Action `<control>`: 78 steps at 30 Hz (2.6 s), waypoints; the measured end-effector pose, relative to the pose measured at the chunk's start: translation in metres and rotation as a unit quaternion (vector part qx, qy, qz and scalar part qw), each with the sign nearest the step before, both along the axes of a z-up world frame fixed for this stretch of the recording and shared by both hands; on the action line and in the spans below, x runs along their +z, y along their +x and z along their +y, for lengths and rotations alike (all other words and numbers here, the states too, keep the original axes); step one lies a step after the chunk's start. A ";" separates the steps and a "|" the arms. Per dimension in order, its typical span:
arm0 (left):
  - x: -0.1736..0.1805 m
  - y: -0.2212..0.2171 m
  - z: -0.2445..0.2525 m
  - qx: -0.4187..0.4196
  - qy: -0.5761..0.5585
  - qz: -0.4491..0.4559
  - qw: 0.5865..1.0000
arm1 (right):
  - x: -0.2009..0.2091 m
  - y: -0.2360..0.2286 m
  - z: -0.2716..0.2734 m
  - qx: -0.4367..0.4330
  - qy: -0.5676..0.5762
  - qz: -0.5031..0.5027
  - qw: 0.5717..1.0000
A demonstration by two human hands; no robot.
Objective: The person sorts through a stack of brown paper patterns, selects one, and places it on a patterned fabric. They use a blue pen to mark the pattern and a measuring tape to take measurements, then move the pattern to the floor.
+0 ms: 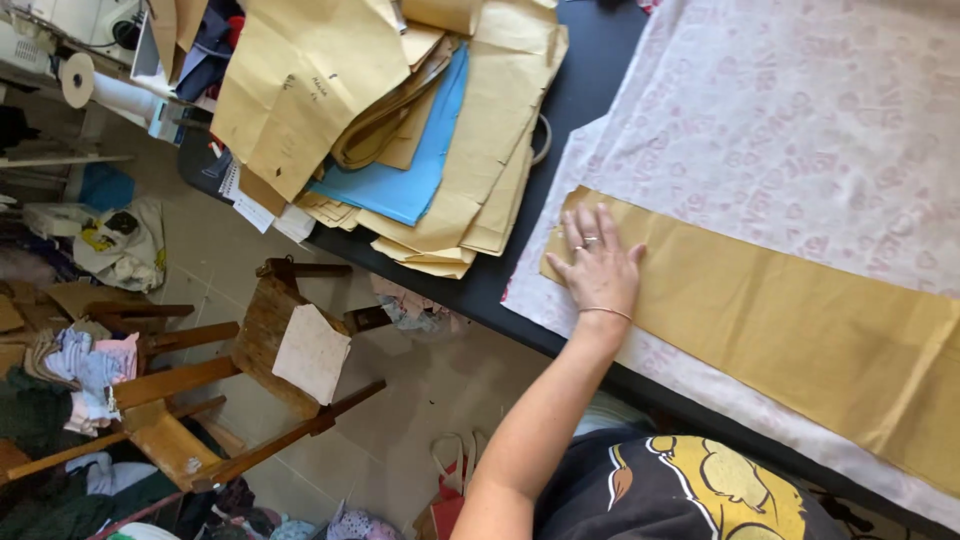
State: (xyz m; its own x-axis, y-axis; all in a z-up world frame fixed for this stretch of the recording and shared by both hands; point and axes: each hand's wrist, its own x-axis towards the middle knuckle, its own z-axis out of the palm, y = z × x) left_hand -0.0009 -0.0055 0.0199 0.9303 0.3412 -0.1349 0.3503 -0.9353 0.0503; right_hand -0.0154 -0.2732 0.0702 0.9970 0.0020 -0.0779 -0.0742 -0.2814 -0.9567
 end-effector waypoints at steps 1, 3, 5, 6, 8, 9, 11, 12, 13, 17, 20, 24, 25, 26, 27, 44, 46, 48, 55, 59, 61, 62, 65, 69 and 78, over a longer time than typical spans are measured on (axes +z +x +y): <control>-0.004 -0.004 -0.002 -0.019 -0.006 -0.015 1.000 | 0.017 0.005 0.054 0.012 0.006 0.006 1.000; 0.000 -0.004 0.004 -0.023 -0.022 -0.013 0.999 | 0.016 0.015 0.102 0.033 0.015 0.019 0.999; -0.005 -0.005 0.006 -0.022 -0.038 -0.013 0.999 | 0.012 0.033 0.153 0.050 0.013 0.029 0.998; -0.011 -0.006 0.006 -0.019 -0.087 -0.011 0.996 | 0.005 0.045 0.181 0.129 0.015 0.037 0.991; -0.017 -0.004 0.007 -0.011 -0.138 -0.008 0.990 | -0.012 0.063 0.222 0.212 0.014 0.049 0.976; -0.016 -0.005 0.007 -0.005 -0.143 -0.005 0.990 | -0.023 0.066 0.232 0.257 -0.005 0.008 0.966; -0.015 -0.005 0.006 0.002 -0.153 0.001 0.988 | -0.033 0.072 0.246 0.304 -0.026 -0.028 0.952; -0.014 -0.005 0.006 0.004 -0.160 0.001 0.987 | -0.032 0.075 0.251 0.319 -0.046 -0.047 0.945; -0.012 -0.007 0.005 0.006 -0.168 0.003 0.986 | -0.031 0.075 0.254 0.333 -0.065 -0.063 0.938; -0.010 -0.004 0.009 0.004 -0.187 0.004 0.982 | -0.037 0.077 0.255 0.333 -0.096 -0.070 0.935; -0.021 -0.007 0.002 0.000 -0.201 -0.001 0.980 | -0.036 0.079 0.250 0.318 -0.095 -0.059 0.942; -0.036 -0.010 -0.004 -0.004 -0.012 -0.031 0.999 | -0.028 0.090 0.251 0.284 -0.150 0.052 0.946; -0.032 -0.009 -0.003 -0.003 0.009 -0.030 1.000 | -0.027 0.092 0.249 0.280 -0.130 0.083 0.948; -0.030 -0.008 -0.001 -0.005 0.008 -0.031 0.999 | -0.028 0.093 0.247 0.277 -0.131 0.082 0.948; -0.028 -0.007 0.000 -0.015 0.035 -0.010 0.999 | -0.030 0.094 0.244 0.243 -0.132 0.100 0.956; 0.006 0.004 0.017 -0.057 0.097 0.020 0.993 | -0.039 0.105 0.232 0.130 -0.014 0.080 0.988; 0.007 0.006 0.018 -0.056 0.089 0.011 0.994 | -0.035 0.097 0.228 0.060 0.027 0.100 0.993; 0.009 0.008 0.020 -0.069 0.085 0.020 0.994 | -0.035 0.087 0.228 0.043 0.009 0.070 0.997; -0.008 0.011 0.018 -0.093 -0.037 0.050 0.994 | -0.034 0.076 0.231 0.005 -0.059 -0.017 0.998; 0.021 0.017 0.028 -0.112 -0.052 0.069 0.990 | -0.027 0.064 0.206 -0.009 -0.094 -0.002 0.996; 0.030 0.017 0.030 -0.112 -0.046 0.078 0.990 | -0.028 0.052 0.180 -0.039 -0.082 0.019 0.996; 0.032 0.017 0.029 -0.116 -0.048 0.078 0.989 | -0.031 0.043 0.160 -0.042 -0.084 0.020 0.995; 0.036 0.018 0.028 -0.118 -0.035 0.099 0.987 | -0.042 0.020 0.103 -0.103 -0.015 0.074 0.992; 0.038 0.018 0.024 -0.103 -0.039 0.104 0.988 | -0.053 -0.003 0.026 -0.155 0.016 0.079 0.985; 0.012 -0.024 -0.110 -0.266 0.030 -0.043 0.963 | -0.049 -0.008 -0.051 -0.163 -0.020 0.082 0.983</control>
